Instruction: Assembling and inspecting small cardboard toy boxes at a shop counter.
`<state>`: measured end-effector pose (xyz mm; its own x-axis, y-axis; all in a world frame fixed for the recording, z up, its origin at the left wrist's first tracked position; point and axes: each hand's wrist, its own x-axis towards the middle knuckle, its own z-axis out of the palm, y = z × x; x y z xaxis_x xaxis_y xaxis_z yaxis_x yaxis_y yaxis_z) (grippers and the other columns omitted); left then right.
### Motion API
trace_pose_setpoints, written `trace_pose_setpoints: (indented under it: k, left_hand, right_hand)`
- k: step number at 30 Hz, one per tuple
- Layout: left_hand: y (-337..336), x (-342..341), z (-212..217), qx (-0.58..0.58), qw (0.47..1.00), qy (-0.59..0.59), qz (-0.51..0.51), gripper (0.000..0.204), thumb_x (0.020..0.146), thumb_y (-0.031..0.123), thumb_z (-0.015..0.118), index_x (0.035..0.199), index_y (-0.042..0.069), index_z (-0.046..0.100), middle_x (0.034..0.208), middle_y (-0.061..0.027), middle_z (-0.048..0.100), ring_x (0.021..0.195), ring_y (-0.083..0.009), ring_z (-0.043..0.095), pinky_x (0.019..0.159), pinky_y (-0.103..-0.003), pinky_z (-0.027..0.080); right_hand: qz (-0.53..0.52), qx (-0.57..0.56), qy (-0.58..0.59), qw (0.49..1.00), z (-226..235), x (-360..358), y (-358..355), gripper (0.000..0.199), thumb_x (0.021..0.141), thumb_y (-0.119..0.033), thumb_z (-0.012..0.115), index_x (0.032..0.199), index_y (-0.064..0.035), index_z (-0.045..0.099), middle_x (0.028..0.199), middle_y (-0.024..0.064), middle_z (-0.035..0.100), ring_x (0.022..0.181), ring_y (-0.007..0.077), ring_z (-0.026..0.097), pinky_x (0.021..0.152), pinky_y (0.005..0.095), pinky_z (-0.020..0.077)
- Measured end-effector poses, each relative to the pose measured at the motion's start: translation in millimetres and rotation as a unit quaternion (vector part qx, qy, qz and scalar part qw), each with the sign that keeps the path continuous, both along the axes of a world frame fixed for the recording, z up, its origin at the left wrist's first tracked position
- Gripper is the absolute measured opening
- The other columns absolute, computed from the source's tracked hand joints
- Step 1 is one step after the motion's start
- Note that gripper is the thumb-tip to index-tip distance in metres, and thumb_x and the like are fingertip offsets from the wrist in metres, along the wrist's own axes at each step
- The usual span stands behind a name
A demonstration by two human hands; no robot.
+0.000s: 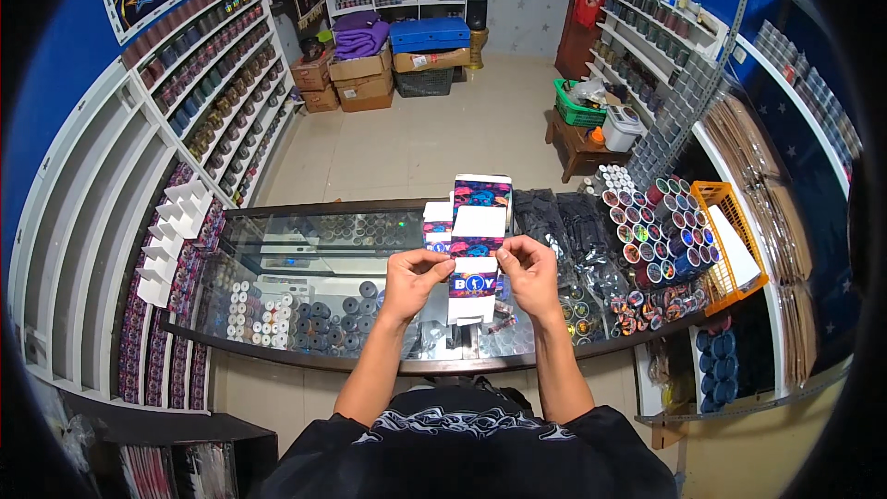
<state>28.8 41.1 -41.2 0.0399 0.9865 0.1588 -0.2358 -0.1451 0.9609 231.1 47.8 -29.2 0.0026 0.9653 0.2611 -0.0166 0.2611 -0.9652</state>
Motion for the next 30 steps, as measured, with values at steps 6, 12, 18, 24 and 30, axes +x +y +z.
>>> trace_pose_setpoints:
  k: [6,12,18,24,30]
  left_hand:
    - [3,-3,0,0.003,1.000,0.006,0.009,0.008,0.081,0.004,0.073,0.087,-0.002,0.072,0.075,-0.0051,0.069,0.068,-0.0083,0.062,0.063,-0.022,0.050]
    - [4,-1,0,0.001,1.000,-0.014,0.013,0.008,0.082,0.005,0.073,0.087,-0.002,0.072,0.075,-0.0050,0.068,0.067,-0.0086,0.061,0.062,-0.022,0.050]
    - [9,-2,-4,-0.009,1.000,-0.024,0.006,0.010,0.082,0.007,0.074,0.088,-0.002,0.072,0.075,-0.0056,0.069,0.067,-0.0094,0.061,0.062,-0.023,0.050]
    - [14,-5,-9,-0.029,0.998,-0.031,-0.039,0.013,0.083,0.008,0.073,0.092,-0.002,0.072,0.078,-0.0067,0.069,0.068,-0.0105,0.062,0.063,-0.025,0.051]
    - [15,-4,-8,-0.048,0.997,-0.013,-0.052,0.013,0.084,0.007,0.071,0.092,-0.003,0.071,0.077,-0.0059,0.068,0.068,-0.0099,0.062,0.063,-0.025,0.051]
  right_hand:
    - [0.014,-0.059,0.132,0.989,2,-5,-3,0.015,0.084,-0.005,0.071,0.097,0.0040,0.069,0.086,0.0075,0.070,0.072,0.0066,0.061,0.065,0.0188,0.0486]
    - [0.049,-0.082,0.092,0.991,8,1,-5,0.012,0.086,-0.005,0.068,0.094,0.0048,0.069,0.095,0.0099,0.072,0.075,0.0063,0.061,0.069,0.0206,0.0497]
    - [0.060,-0.070,0.043,0.995,3,6,-3,0.011,0.086,-0.006,0.068,0.091,0.0035,0.069,0.081,0.0034,0.069,0.071,0.0044,0.058,0.064,0.0202,0.0467]
    - [0.006,-0.039,0.039,0.998,-7,3,-1,0.008,0.085,-0.005,0.069,0.085,0.0031,0.069,0.073,0.0005,0.065,0.064,0.0039,0.056,0.060,0.0202,0.0454]
    - [0.000,-0.053,0.064,0.997,-10,3,-1,0.004,0.083,-0.002,0.069,0.085,0.0021,0.069,0.074,0.0014,0.065,0.065,0.0048,0.056,0.061,0.0191,0.0443]
